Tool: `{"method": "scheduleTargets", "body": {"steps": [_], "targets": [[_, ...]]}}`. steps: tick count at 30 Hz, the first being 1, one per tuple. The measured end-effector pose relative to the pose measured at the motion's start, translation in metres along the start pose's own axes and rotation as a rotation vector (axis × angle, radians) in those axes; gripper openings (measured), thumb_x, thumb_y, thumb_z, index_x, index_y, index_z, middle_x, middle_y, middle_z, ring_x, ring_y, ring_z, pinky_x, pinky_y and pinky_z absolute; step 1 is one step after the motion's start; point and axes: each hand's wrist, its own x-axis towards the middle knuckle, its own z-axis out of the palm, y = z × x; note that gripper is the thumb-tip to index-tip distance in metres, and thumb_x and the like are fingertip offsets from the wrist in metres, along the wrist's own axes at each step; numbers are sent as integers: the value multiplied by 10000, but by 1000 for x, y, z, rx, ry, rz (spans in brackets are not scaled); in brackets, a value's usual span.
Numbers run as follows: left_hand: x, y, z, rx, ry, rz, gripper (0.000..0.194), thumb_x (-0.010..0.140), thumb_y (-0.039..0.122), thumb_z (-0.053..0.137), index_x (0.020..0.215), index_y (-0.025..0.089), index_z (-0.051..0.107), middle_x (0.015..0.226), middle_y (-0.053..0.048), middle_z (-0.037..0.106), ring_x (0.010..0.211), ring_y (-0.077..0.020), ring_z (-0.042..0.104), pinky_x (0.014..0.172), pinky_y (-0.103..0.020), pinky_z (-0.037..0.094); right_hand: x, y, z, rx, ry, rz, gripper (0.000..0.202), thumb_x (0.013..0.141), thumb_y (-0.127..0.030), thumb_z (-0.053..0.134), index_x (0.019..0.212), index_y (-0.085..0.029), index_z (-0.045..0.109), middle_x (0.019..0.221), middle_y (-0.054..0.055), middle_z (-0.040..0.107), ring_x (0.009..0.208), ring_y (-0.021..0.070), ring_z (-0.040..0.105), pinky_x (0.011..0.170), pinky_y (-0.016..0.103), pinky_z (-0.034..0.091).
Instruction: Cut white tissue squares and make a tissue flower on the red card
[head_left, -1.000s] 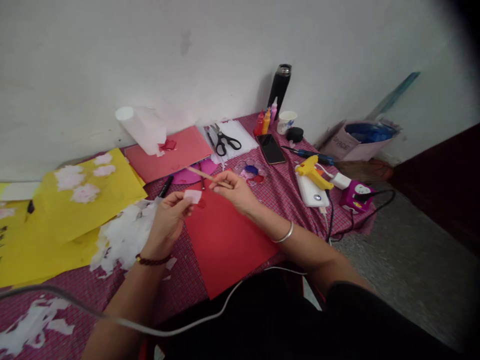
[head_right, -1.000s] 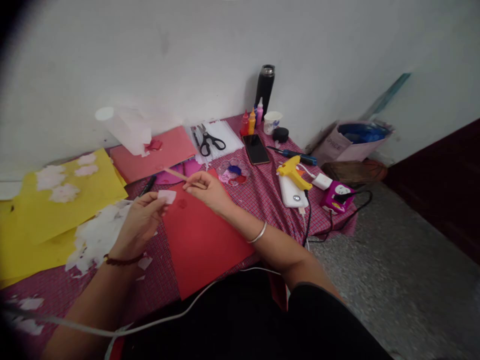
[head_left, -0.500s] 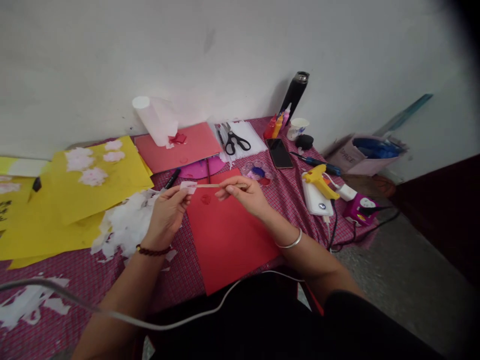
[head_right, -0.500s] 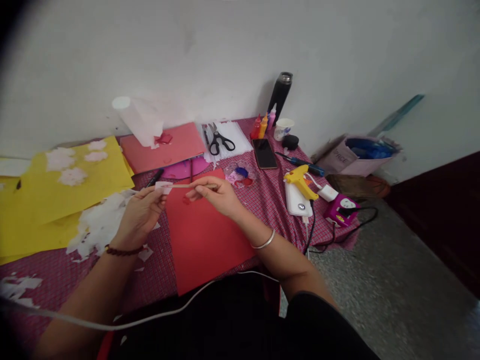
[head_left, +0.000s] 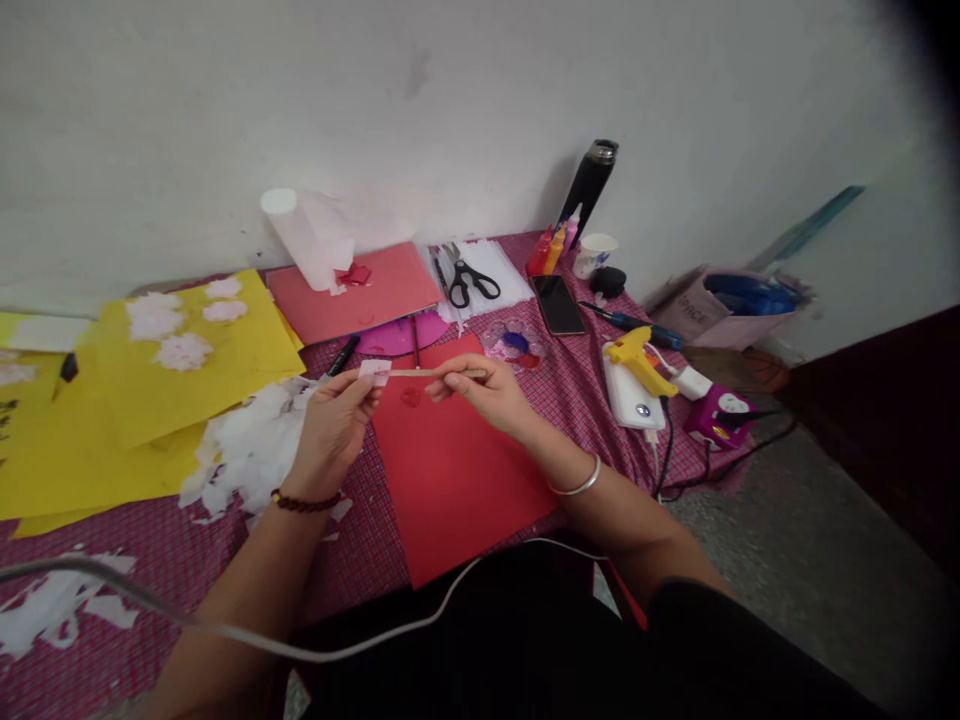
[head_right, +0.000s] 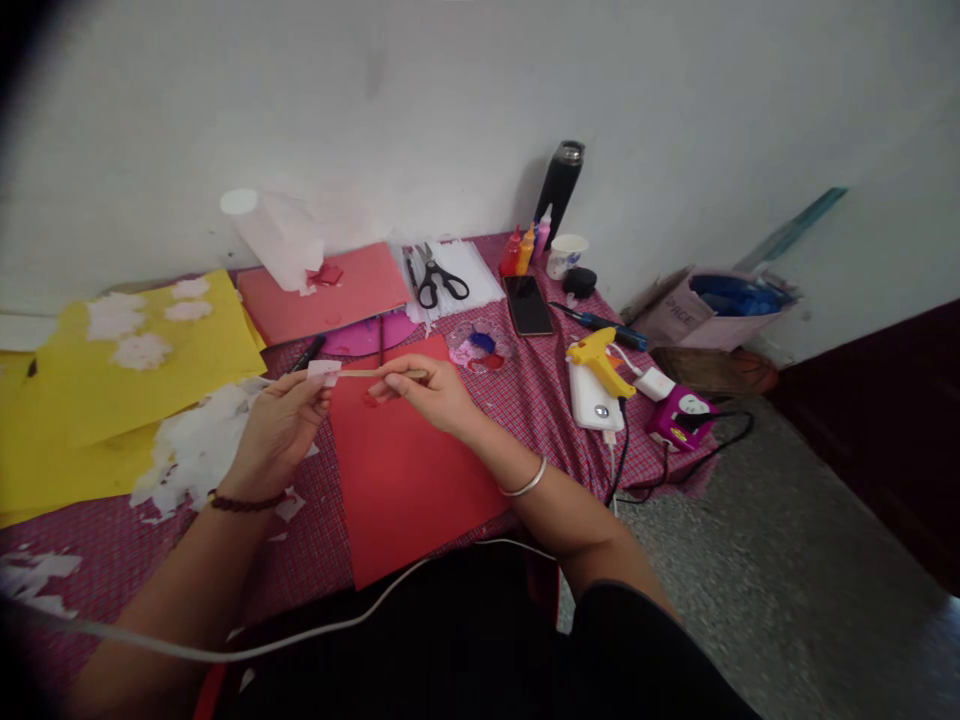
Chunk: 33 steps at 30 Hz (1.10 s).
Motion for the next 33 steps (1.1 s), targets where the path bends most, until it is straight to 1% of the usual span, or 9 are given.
{"method": "scheduleTargets", "body": {"steps": [2,6,11,15,21,24,27,29,33], "targets": [[1,2,0,-38,-2,-7,82,720,190,772,680,161,707,668,-10,692,566,-78,599,568,-170,502,0,-1,1,2,7,6,294,857,-477,714,945,-196,699,810,29,777,736,141,746,745,292,610],[3,8,-2,-166,-31,-117,337,881,427,651,684,156,681,652,-43,694,549,-118,612,510,-212,501,1,-2,0,26,42,4,301,849,-490,717,932,-201,707,813,26,772,701,131,729,714,284,600],[1,10,-3,-179,-138,-71,130,749,245,791,715,149,709,714,-15,711,551,-60,560,509,-144,476,3,1,-1,48,101,18,339,806,-529,737,901,-205,719,776,11,741,625,108,668,631,256,556],[-2,6,-2,-125,-164,33,129,671,181,832,670,179,703,766,1,724,580,-45,562,539,-130,477,1,4,4,70,180,-6,292,790,-493,753,851,-208,731,685,-27,667,577,78,597,579,214,497],[-1,6,-3,130,-163,252,90,695,207,822,757,187,760,671,-1,697,577,-71,578,554,-173,472,1,5,11,288,298,162,220,786,-392,761,823,-185,696,628,-38,647,510,67,553,513,191,451],[-1,19,3,386,-220,406,48,754,221,790,800,213,779,673,-4,696,604,-94,592,583,-209,481,4,4,9,445,365,318,165,864,-342,690,835,-181,668,548,-63,588,430,62,481,454,185,406],[0,36,15,638,-320,518,58,737,211,793,793,223,785,689,-10,695,616,-110,583,563,-229,464,8,1,3,596,415,455,147,932,-269,601,813,-187,629,445,-100,448,365,62,371,401,182,341],[2,43,24,665,-343,504,53,719,206,795,767,216,776,657,-9,676,579,-106,562,526,-228,447,9,-4,-1,699,397,471,142,938,-235,580,808,-190,613,457,-104,447,371,57,371,404,174,344],[8,40,33,406,-245,295,63,710,227,773,694,203,717,595,2,632,508,-93,532,476,-216,436,10,-14,-4,653,350,310,24,881,-182,654,895,-202,648,661,-74,643,479,47,510,484,167,440]]}}
